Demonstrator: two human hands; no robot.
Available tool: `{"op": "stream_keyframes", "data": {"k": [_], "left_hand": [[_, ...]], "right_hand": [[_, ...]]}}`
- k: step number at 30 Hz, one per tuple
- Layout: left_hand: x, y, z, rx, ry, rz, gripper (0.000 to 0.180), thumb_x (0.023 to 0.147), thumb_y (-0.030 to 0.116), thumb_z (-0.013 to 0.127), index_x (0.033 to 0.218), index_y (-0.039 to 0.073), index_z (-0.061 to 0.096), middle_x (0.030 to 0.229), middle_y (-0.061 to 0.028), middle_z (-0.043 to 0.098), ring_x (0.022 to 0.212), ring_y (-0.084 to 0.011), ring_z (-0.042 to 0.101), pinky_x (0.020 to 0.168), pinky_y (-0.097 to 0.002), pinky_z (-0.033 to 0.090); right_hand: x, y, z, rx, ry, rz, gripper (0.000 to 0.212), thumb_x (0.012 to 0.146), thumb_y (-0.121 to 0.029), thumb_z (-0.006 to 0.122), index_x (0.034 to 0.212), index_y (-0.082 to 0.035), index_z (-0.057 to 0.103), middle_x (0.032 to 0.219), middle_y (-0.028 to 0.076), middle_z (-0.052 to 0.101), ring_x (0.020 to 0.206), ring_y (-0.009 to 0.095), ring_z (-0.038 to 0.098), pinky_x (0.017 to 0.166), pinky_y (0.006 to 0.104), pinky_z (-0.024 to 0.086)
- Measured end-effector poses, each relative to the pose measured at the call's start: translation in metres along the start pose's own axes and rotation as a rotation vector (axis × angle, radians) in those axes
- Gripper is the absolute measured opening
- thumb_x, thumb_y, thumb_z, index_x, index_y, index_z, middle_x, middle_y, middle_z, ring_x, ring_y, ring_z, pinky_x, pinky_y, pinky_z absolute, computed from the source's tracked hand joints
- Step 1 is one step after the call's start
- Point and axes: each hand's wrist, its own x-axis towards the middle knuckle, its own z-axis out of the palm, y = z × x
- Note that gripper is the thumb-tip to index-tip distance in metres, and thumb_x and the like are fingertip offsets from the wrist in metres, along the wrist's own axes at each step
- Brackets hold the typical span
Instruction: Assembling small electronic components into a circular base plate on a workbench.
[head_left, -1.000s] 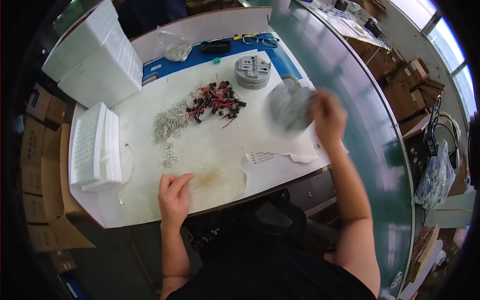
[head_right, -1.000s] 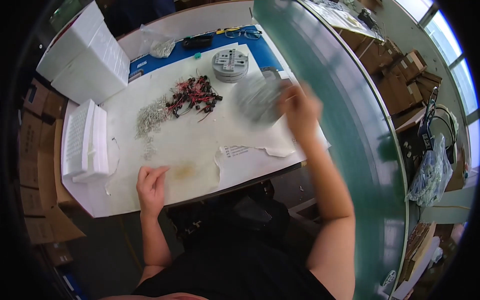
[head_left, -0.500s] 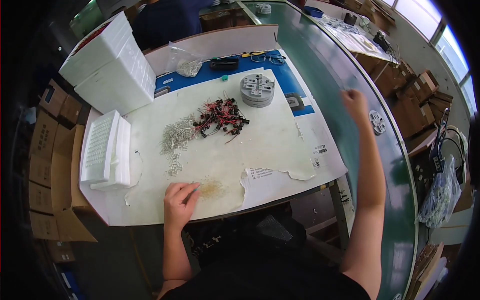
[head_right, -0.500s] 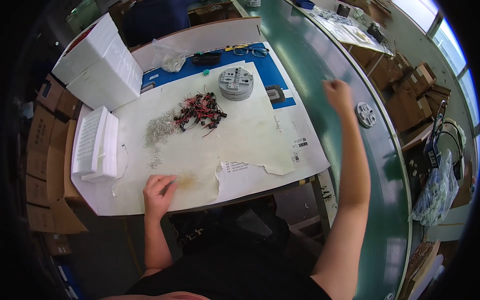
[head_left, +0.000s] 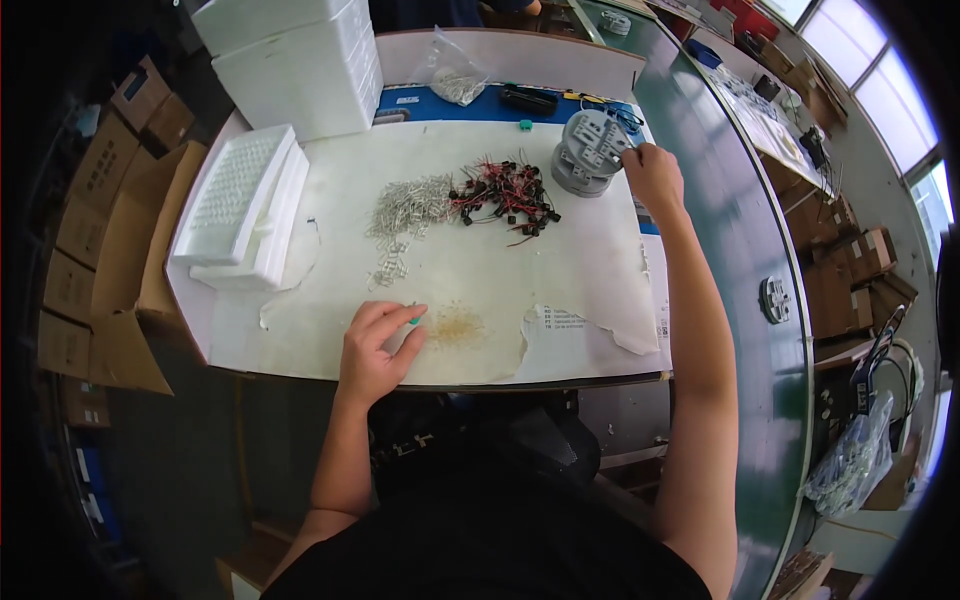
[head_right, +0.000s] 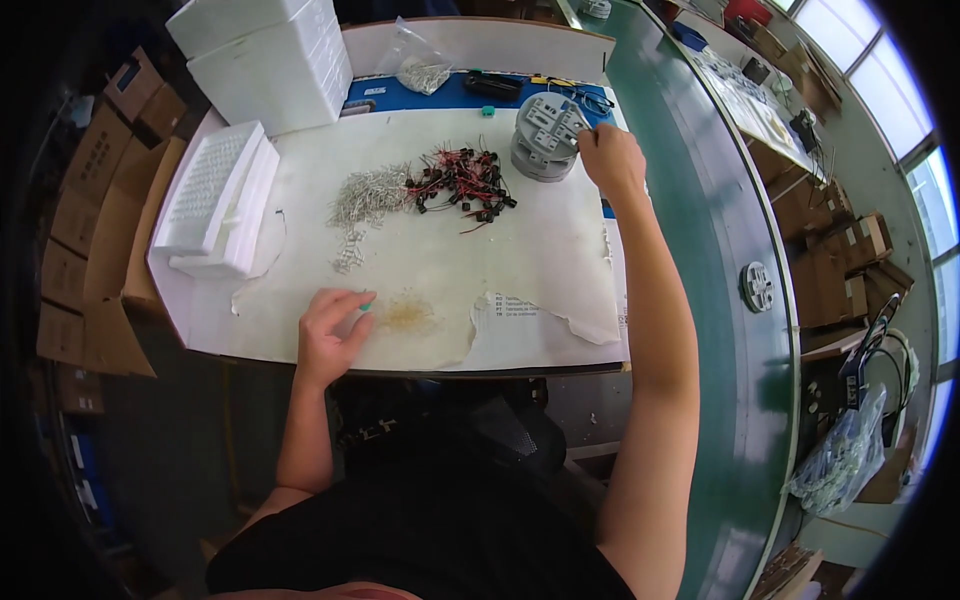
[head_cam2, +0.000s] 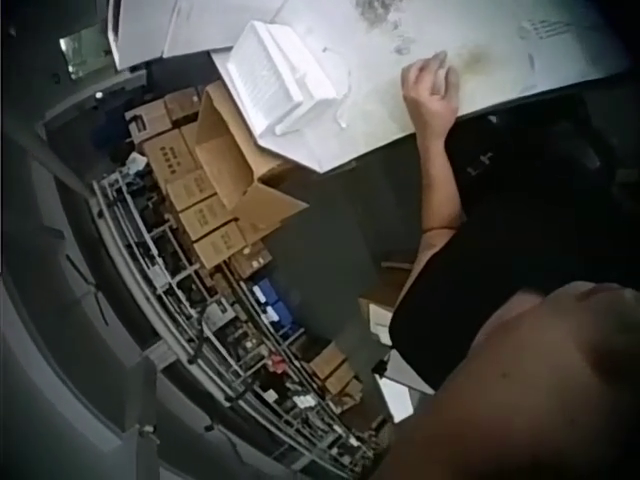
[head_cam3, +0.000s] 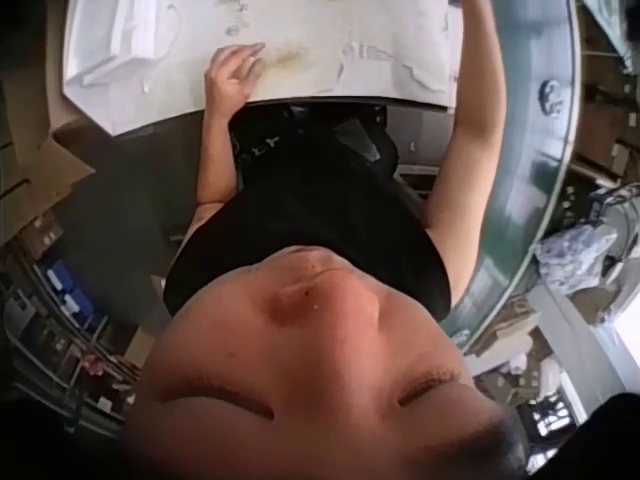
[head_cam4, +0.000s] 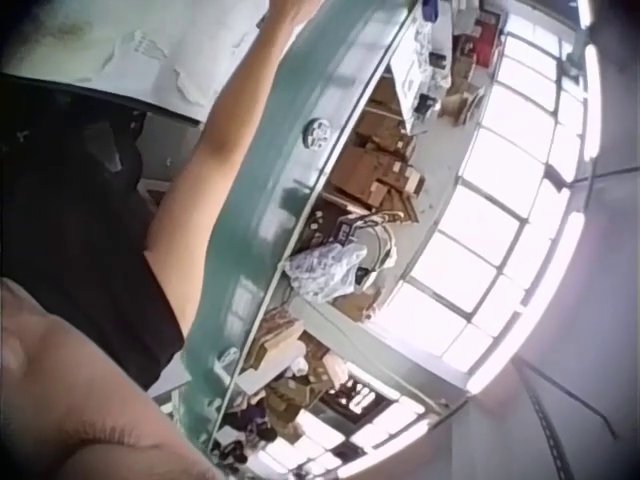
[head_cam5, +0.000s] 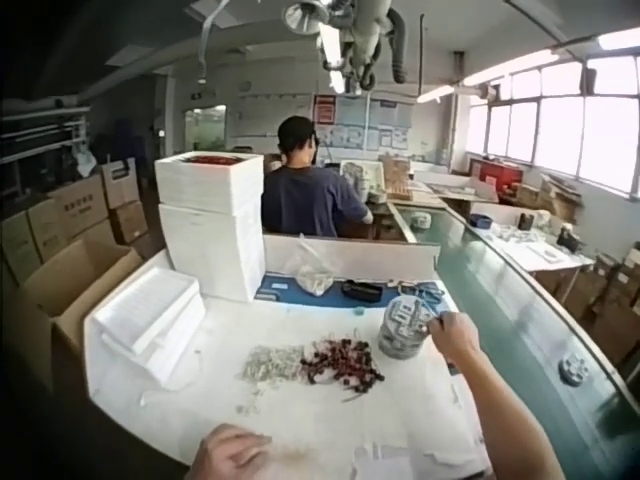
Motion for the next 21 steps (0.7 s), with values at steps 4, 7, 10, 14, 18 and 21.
{"op": "stream_keyframes", "data": {"k": [4, 7, 10, 14, 18, 21], "left_hand": [[0.002, -0.005, 0.001, -0.043, 0.032, 0.066, 0.045, 0.084, 0.020, 0.088, 0.125, 0.006, 0.076, 0.114, -0.0134, 0.070, 0.104, -0.0319, 0.068, 0.090, -0.0409, 0.056], [0.005, 0.010, 0.004, -0.031, 0.020, 0.077, 0.061, 0.083, 0.028, 0.090, 0.136, 0.007, 0.070, 0.125, -0.0147, 0.066, 0.110, -0.0334, 0.066, 0.094, -0.0430, 0.055], [0.008, 0.026, 0.018, 0.008, -0.039, 0.052, 0.077, 0.080, 0.036, 0.092, 0.146, 0.008, 0.062, 0.136, -0.0157, 0.060, 0.117, -0.0346, 0.063, 0.099, -0.0453, 0.054], [0.006, 0.020, 0.023, 0.166, -0.172, 0.060, 0.088, 0.077, 0.044, 0.093, 0.151, 0.011, 0.057, 0.141, -0.0148, 0.055, 0.121, -0.0347, 0.061, 0.103, -0.0475, 0.051], [0.006, 0.019, 0.020, 0.096, -0.205, 0.070, 0.083, 0.077, 0.045, 0.093, 0.146, 0.012, 0.061, 0.135, -0.0127, 0.058, 0.120, -0.0343, 0.061, 0.105, -0.0469, 0.050], [0.002, 0.020, 0.016, 0.081, -0.256, 0.155, 0.074, 0.079, 0.044, 0.092, 0.140, 0.012, 0.066, 0.129, -0.0111, 0.061, 0.119, -0.0333, 0.062, 0.105, -0.0453, 0.050]], "right_hand": [[-0.053, -0.016, -0.016, 0.179, -0.163, -0.183, 0.031, 0.093, -0.031, 0.071, 0.088, -0.001, 0.077, 0.082, 0.023, 0.074, 0.073, 0.043, 0.070, 0.070, 0.0481, 0.056], [-0.148, -0.078, -0.012, 0.305, -0.356, -0.302, 0.023, 0.095, -0.017, 0.072, 0.083, 0.003, 0.073, 0.072, 0.021, 0.069, 0.060, 0.024, 0.067, 0.061, 0.0403, 0.052], [-0.189, -0.093, -0.003, 0.293, -0.526, -0.345, 0.017, 0.094, -0.015, 0.074, 0.089, 0.001, 0.074, 0.071, 0.018, 0.070, 0.059, 0.023, 0.066, 0.061, 0.0395, 0.052], [-0.154, -0.090, -0.005, 0.399, -0.464, -0.241, 0.019, 0.092, -0.018, 0.078, 0.105, -0.005, 0.077, 0.089, 0.013, 0.073, 0.078, 0.037, 0.072, 0.072, 0.0453, 0.058], [-0.109, -0.066, 0.012, 0.217, -0.394, -0.438, 0.022, 0.092, -0.015, 0.078, 0.113, -0.008, 0.077, 0.098, 0.010, 0.071, 0.084, 0.032, 0.072, 0.076, 0.0426, 0.058], [-0.107, -0.063, 0.016, 0.192, -0.376, -0.527, 0.022, 0.092, -0.013, 0.078, 0.113, -0.008, 0.077, 0.100, 0.010, 0.071, 0.083, 0.030, 0.072, 0.076, 0.0413, 0.058]]}}
